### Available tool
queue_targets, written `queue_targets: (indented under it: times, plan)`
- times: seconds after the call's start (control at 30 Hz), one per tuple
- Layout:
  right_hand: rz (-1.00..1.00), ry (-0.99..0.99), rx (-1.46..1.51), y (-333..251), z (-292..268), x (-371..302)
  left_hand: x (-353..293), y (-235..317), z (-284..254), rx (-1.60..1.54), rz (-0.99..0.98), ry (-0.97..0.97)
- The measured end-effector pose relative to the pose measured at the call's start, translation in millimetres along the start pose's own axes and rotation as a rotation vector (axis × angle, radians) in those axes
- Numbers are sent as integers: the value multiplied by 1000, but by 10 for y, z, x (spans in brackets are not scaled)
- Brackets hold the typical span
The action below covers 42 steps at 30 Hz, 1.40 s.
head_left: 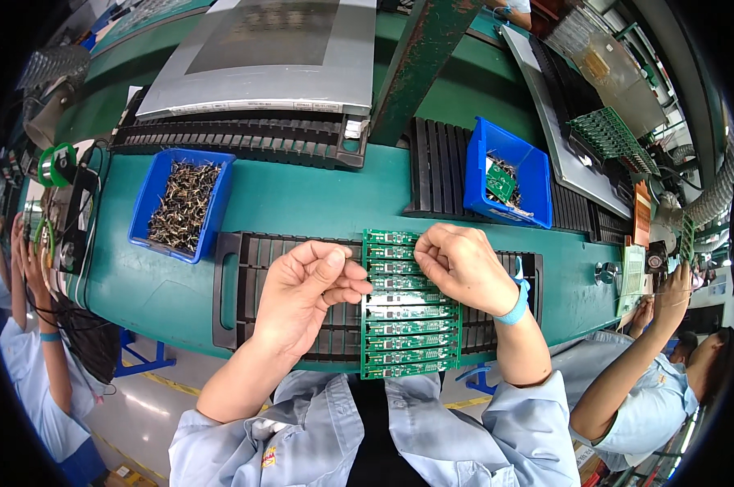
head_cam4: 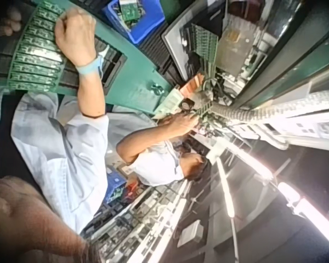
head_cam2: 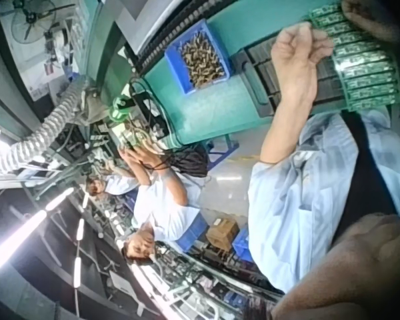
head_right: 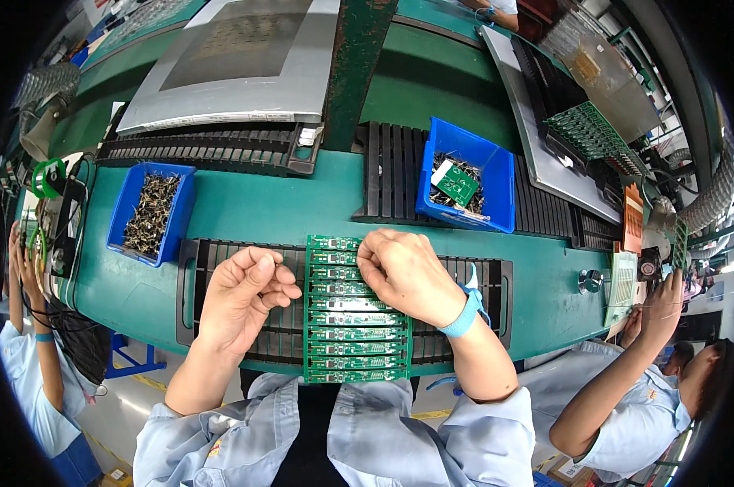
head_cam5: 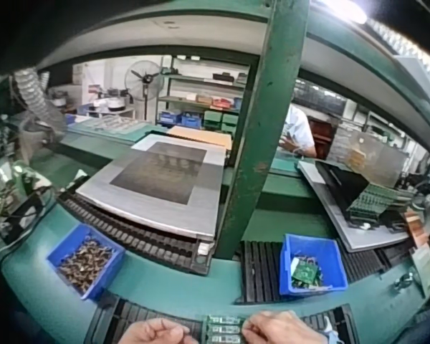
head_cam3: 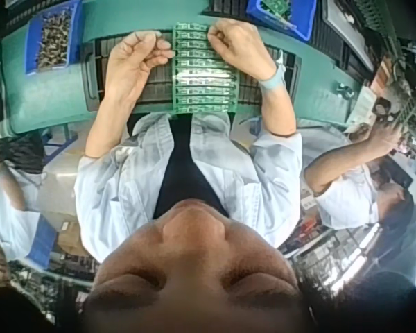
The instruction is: The person places a circuit board panel onto a rack, attaches electronic components from a bin onto a small circuit board, and then inserts electronic components from a container into a circuit board panel by hand.
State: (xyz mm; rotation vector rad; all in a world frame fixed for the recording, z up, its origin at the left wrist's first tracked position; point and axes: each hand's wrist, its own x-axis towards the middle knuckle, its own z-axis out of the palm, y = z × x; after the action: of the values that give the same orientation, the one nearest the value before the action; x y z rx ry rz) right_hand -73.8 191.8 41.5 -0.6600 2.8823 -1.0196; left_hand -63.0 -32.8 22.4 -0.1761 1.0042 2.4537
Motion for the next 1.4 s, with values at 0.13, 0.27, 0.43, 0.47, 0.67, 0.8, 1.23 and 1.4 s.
queue_targets:
  times: [0.13, 0.27, 0.43, 0.47, 0.67, 0.8, 1.23, 1.4]
  plan:
    - [19, -14, 14, -19, 0, 8, 4, -18, -2, 61, 28, -3]
    - [33, -19, 9, -54, 10, 13, 12, -37, 18, 78, 43, 18]
    - [-46, 63, -7, -21, 42, -14, 7, -40, 56, 87, 74, 26]
    - [-38, 63, -13, -26, 39, -15, 4, -37, 56, 92, 74, 37]
    - [22, 70, -1, -27, 45, -14, 0, -24, 32, 100, 63, 53]
    - [60, 80, 25, -30, 68, -9, -2, -15, 22, 99, 54, 41]
    - [-182, 85, -322, -13, 81, -44, 14, -24, 114, 109, 29, 88]
    - [-352, 200, -360, -54, 110, 4, -23, -52, -19, 147, -9, 32]
